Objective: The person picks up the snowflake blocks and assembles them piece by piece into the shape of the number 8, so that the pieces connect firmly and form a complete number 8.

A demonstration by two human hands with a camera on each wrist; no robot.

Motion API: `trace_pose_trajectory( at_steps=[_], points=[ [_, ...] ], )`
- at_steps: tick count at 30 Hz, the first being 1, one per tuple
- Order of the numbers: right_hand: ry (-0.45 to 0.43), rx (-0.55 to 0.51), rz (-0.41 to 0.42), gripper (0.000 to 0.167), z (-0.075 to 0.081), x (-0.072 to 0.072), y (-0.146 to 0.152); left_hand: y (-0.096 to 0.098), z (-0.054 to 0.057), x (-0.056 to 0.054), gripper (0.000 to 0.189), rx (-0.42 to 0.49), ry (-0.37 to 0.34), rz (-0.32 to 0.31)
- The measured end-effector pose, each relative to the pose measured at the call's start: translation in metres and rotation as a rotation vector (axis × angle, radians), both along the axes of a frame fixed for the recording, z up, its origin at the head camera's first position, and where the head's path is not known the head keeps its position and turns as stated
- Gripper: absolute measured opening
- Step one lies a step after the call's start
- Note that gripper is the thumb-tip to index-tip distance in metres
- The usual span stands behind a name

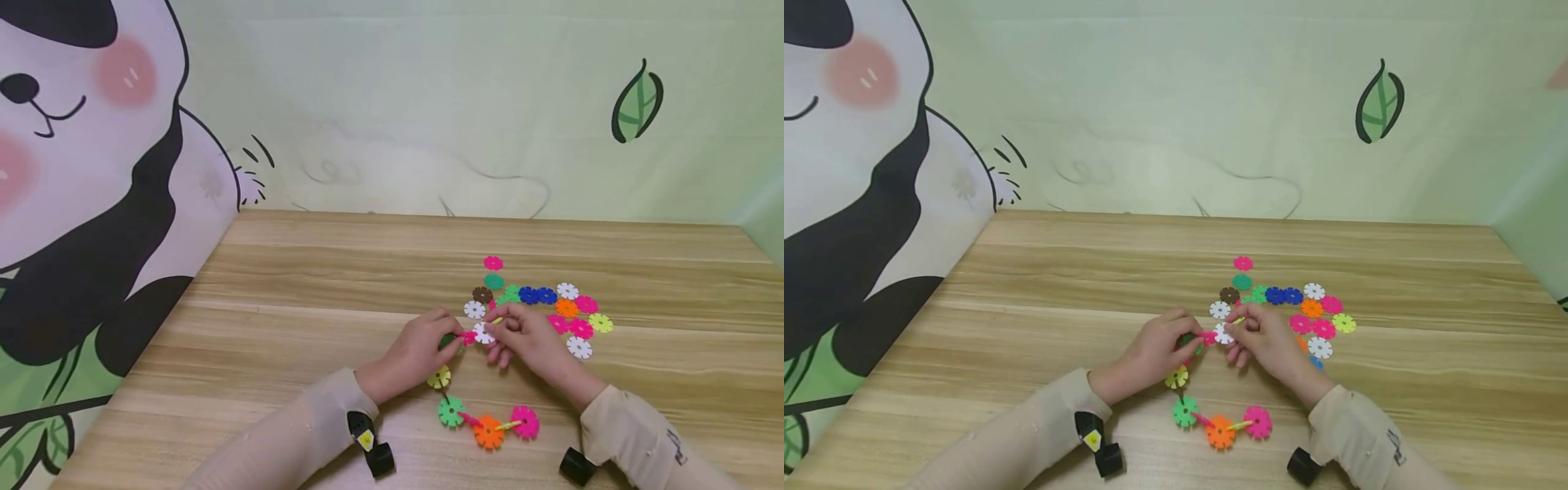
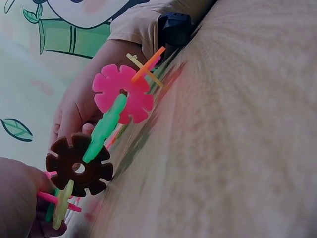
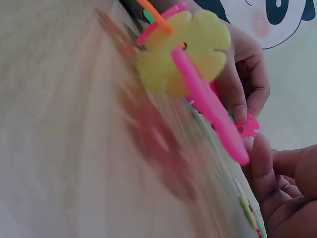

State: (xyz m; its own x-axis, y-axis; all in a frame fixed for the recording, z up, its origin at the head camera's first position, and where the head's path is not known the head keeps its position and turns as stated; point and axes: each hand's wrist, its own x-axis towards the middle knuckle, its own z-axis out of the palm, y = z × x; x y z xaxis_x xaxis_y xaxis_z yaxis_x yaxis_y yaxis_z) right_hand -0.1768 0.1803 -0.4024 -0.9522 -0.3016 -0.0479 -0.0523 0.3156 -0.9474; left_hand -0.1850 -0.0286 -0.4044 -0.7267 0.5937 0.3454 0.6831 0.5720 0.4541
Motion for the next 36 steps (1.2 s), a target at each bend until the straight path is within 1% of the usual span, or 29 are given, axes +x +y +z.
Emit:
trace_pose_trajectory(
  at_steps=[5,11,16,20,22,25,29,33,36],
  points=[
    [-0.012,-0.078,0.005,0.026,-0.003,0.001,-0.001,0.000,0.000,0.002,0.011,0.001,-0.006,0.016],
    [-0.032,-0.113,0.019,0.028,-0.003,0.002,-0.005,0.000,-0.001,0.003,0.012,-0.001,-0.007,0.026],
    [0.008,-0.083,0.003,0.024,-0.003,0.002,-0.005,0.003,0.000,0.002,0.010,0.011,-0.032,0.033],
    [0.038,-0.041,-0.015,0.025,-0.004,0.000,-0.004,0.005,0.001,0.000,0.013,0.003,-0.078,0.037],
    [0.043,-0.029,-0.026,0.027,-0.003,-0.001,-0.004,0.005,0.002,-0.001,0.017,-0.002,-0.106,0.038],
    [0.040,-0.034,-0.037,0.029,-0.002,-0.001,-0.005,0.007,0.004,-0.003,0.028,0.005,-0.168,0.036],
    [0.052,-0.016,-0.017,0.027,0.000,-0.001,-0.006,0.009,0.006,-0.004,0.039,-0.010,-0.219,0.029],
    [0.095,0.028,0.027,0.021,-0.002,-0.002,-0.007,0.010,0.007,-0.005,0.034,-0.032,-0.221,0.024],
    [0.112,0.063,0.026,0.019,-0.002,-0.002,-0.006,0.009,0.006,-0.005,0.030,-0.038,-0.225,0.031]
  ],
)
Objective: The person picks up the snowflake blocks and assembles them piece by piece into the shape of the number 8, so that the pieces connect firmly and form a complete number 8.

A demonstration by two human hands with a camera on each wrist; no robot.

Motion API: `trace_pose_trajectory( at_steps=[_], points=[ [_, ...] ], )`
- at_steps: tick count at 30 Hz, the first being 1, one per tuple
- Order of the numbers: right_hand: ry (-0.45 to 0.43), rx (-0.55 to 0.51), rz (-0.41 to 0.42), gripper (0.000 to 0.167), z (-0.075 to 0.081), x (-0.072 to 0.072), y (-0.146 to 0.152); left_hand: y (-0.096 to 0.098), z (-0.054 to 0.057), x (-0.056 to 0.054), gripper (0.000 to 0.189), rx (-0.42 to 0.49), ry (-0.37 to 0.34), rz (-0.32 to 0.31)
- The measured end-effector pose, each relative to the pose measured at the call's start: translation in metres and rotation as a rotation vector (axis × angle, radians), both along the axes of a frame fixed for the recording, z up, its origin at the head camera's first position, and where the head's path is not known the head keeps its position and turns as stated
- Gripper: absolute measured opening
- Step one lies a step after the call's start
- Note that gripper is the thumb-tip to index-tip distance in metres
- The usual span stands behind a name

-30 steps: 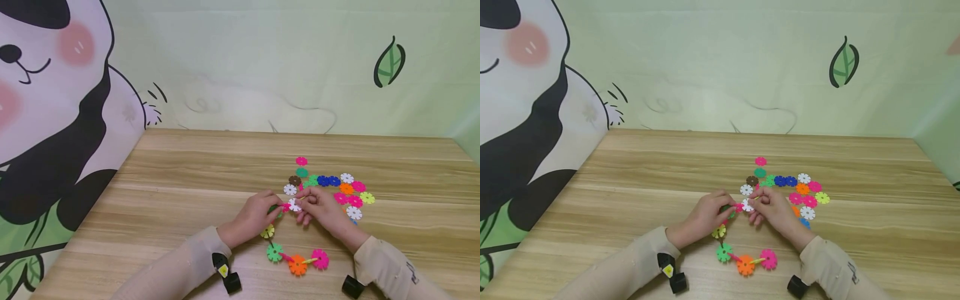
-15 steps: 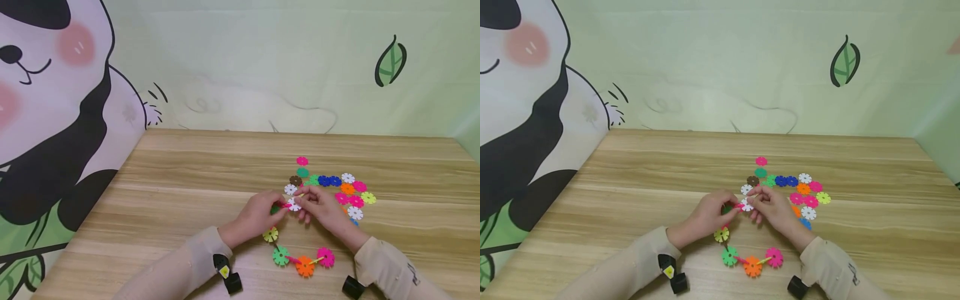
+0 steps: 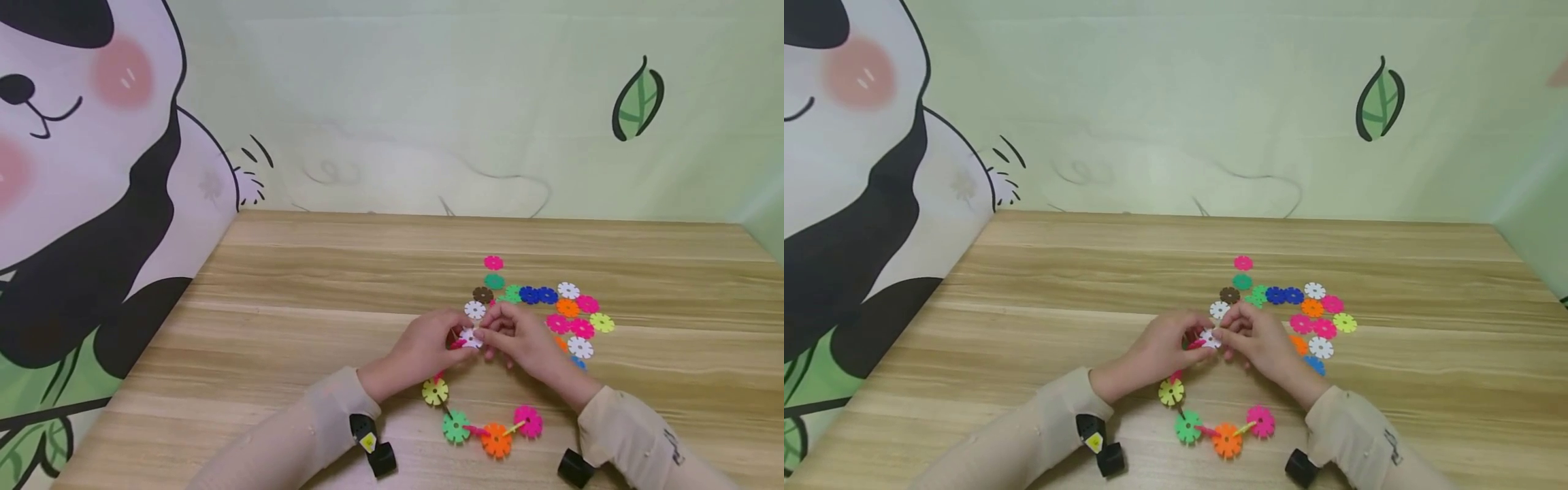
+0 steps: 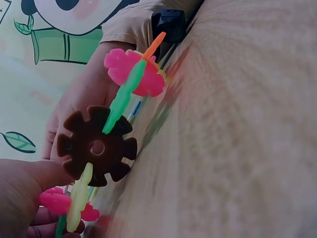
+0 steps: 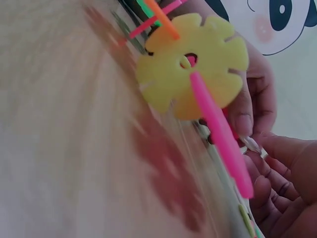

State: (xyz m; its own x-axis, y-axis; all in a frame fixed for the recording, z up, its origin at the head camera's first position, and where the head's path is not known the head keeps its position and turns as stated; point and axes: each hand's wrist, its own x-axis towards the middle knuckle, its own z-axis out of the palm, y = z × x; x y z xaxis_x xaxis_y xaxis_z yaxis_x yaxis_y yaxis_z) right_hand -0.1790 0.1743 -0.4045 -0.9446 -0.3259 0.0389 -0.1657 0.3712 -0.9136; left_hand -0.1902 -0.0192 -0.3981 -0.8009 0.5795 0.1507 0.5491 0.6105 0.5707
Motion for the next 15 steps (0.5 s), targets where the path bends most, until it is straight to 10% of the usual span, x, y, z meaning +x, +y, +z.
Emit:
trace_pose_trajectory(
  at_steps=[15],
  points=[
    [0.243,0.417,-0.171,0.019,0.019,-0.004,0.022,-0.005,0.001,-0.002,0.032,-0.024,-0.005,0.041]
  ],
)
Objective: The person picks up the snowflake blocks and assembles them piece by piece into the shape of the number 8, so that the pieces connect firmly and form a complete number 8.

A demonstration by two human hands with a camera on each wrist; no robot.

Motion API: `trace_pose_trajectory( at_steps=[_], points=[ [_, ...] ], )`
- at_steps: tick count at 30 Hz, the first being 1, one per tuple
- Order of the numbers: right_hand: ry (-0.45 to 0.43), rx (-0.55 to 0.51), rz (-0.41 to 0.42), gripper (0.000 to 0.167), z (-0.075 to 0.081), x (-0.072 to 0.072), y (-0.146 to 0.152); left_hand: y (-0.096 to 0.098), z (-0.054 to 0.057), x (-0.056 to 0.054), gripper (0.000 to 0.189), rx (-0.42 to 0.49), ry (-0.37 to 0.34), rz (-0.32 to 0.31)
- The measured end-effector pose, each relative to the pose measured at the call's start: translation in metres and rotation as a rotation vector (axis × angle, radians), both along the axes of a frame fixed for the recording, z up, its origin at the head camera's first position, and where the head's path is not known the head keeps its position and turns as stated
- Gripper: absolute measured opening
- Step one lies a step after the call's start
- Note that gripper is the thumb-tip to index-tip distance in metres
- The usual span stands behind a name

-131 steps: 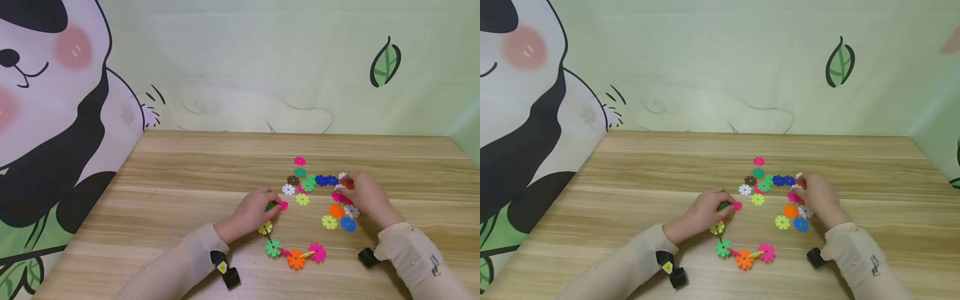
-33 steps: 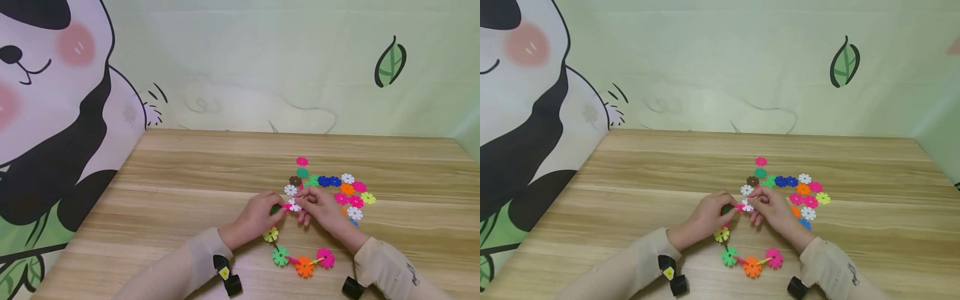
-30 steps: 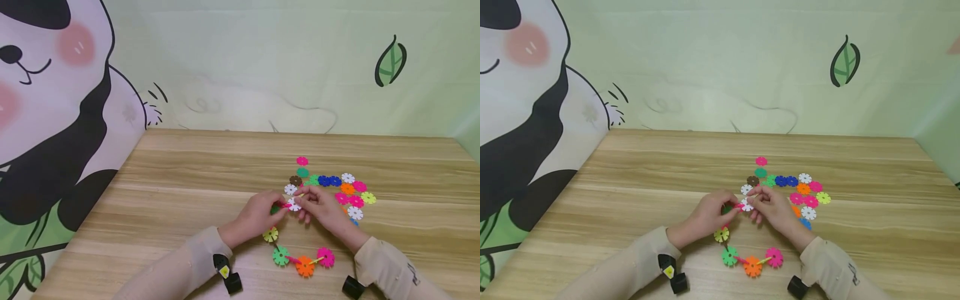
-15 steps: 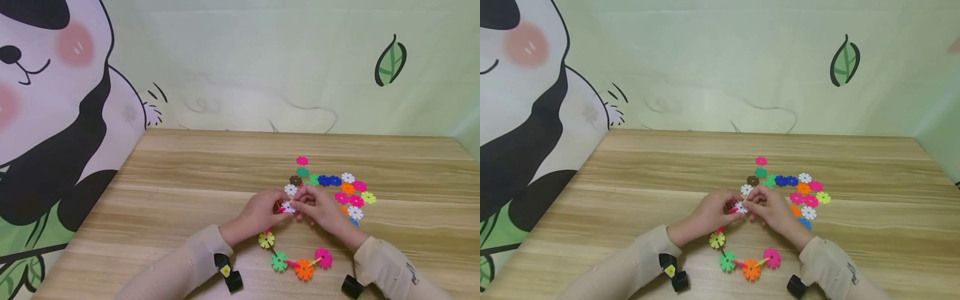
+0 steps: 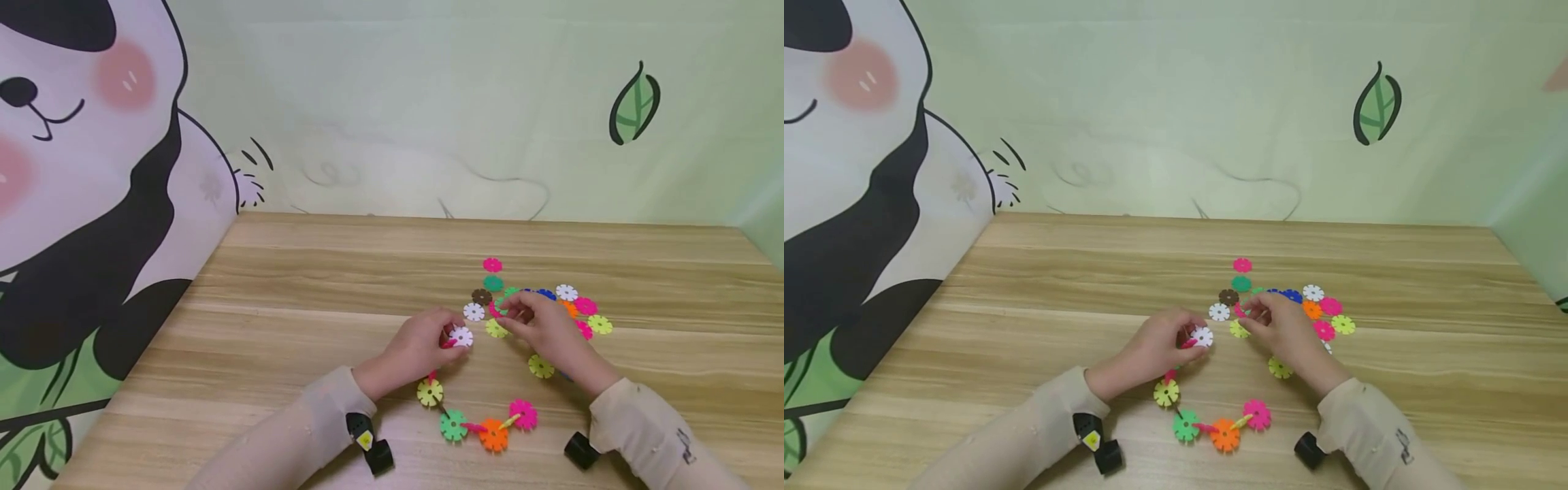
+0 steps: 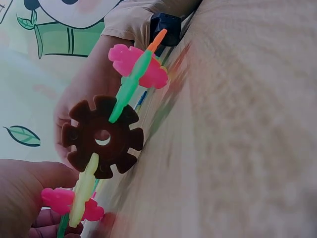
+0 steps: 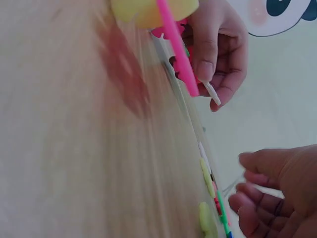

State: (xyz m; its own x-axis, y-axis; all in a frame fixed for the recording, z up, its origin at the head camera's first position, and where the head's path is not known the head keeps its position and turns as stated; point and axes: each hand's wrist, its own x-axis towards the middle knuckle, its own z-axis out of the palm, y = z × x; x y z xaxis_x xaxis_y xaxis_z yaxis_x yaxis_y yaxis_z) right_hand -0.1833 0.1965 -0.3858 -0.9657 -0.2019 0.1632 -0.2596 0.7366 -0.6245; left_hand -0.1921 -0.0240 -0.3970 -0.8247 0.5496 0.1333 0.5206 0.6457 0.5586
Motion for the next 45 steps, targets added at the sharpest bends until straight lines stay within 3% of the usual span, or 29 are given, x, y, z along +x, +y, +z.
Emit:
trace_pose_trajectory(
  at_steps=[8,16,30,38,45],
  points=[
    [-0.008,0.101,0.012,0.021,-0.004,-0.003,0.002,-0.003,-0.003,-0.002,0.027,-0.003,0.060,-0.026],
    [-0.033,0.151,0.022,0.025,-0.009,-0.006,0.000,-0.002,0.002,-0.002,0.029,-0.022,0.014,-0.013],
    [-0.122,0.071,0.061,0.023,-0.005,-0.004,0.001,-0.003,0.000,-0.001,0.034,-0.036,-0.001,-0.004],
    [-0.096,0.050,0.061,0.014,-0.002,-0.001,-0.001,-0.004,-0.002,-0.001,0.036,-0.044,0.007,-0.013],
    [-0.018,0.002,0.112,0.006,-0.004,0.004,-0.006,-0.004,-0.002,-0.001,0.035,-0.039,0.013,-0.012]
  ],
)
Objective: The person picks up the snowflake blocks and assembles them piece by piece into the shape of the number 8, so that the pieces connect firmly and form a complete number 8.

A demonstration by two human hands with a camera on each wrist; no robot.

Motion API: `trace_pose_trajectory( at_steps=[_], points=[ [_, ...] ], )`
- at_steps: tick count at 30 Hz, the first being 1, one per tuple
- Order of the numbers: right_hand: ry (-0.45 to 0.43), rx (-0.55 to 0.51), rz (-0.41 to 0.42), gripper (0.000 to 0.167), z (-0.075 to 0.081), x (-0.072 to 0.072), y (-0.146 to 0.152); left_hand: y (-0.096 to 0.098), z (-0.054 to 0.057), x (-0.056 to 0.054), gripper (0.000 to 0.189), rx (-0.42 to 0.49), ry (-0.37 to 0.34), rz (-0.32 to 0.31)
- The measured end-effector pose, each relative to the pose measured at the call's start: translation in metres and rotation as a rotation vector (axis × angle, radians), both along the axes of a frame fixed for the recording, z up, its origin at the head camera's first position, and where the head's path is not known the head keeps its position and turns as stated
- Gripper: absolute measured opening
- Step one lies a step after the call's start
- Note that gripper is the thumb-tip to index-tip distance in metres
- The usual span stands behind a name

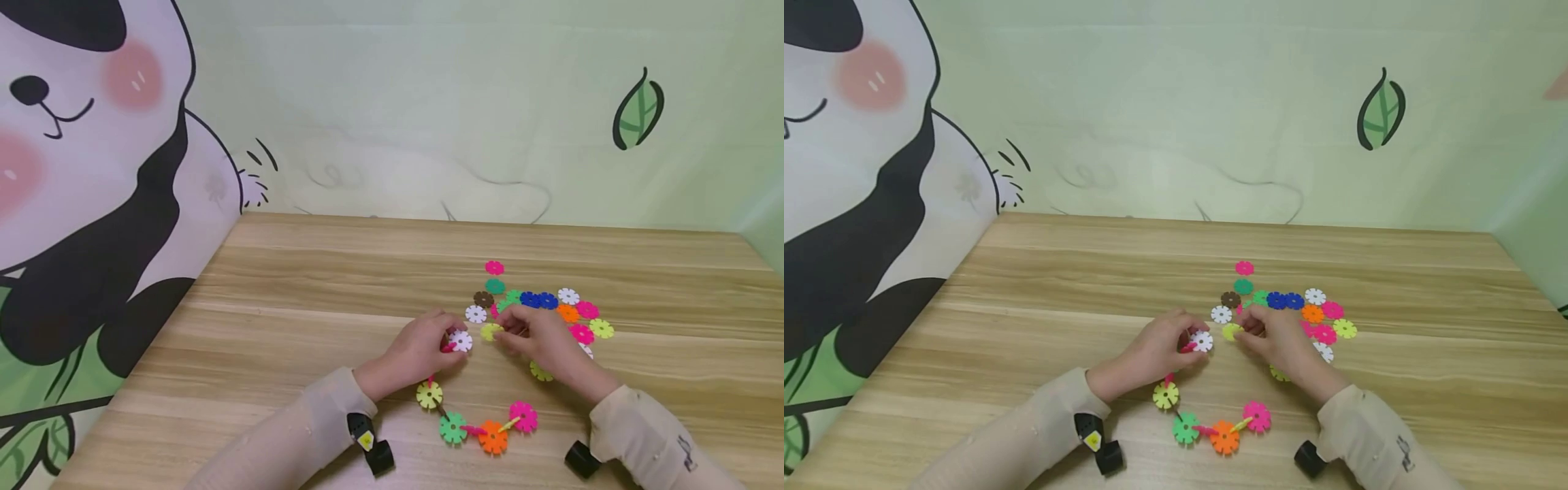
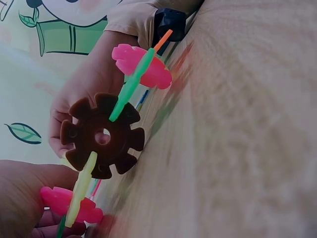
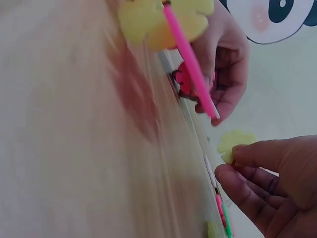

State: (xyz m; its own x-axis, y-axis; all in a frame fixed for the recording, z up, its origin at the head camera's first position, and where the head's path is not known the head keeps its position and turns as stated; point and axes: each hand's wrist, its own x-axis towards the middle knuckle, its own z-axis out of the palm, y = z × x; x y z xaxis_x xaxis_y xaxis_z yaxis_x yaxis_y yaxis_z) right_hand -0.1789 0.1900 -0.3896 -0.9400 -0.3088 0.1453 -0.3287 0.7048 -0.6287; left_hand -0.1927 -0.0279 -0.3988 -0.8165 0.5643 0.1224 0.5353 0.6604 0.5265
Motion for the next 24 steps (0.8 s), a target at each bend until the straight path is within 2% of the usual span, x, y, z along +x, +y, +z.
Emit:
trace_pose_trajectory(
  at_steps=[10,17,24],
  points=[
    [0.079,0.006,0.068,0.008,-0.006,0.004,-0.009,0.000,-0.001,0.001,0.032,0.018,0.017,0.000],
    [0.071,0.015,0.057,0.006,-0.007,0.008,-0.013,0.001,-0.002,0.001,0.029,0.028,0.052,-0.017],
    [0.157,-0.005,0.061,0.009,-0.014,0.011,-0.018,0.001,0.000,0.002,0.028,0.032,0.048,-0.020]
  ],
)
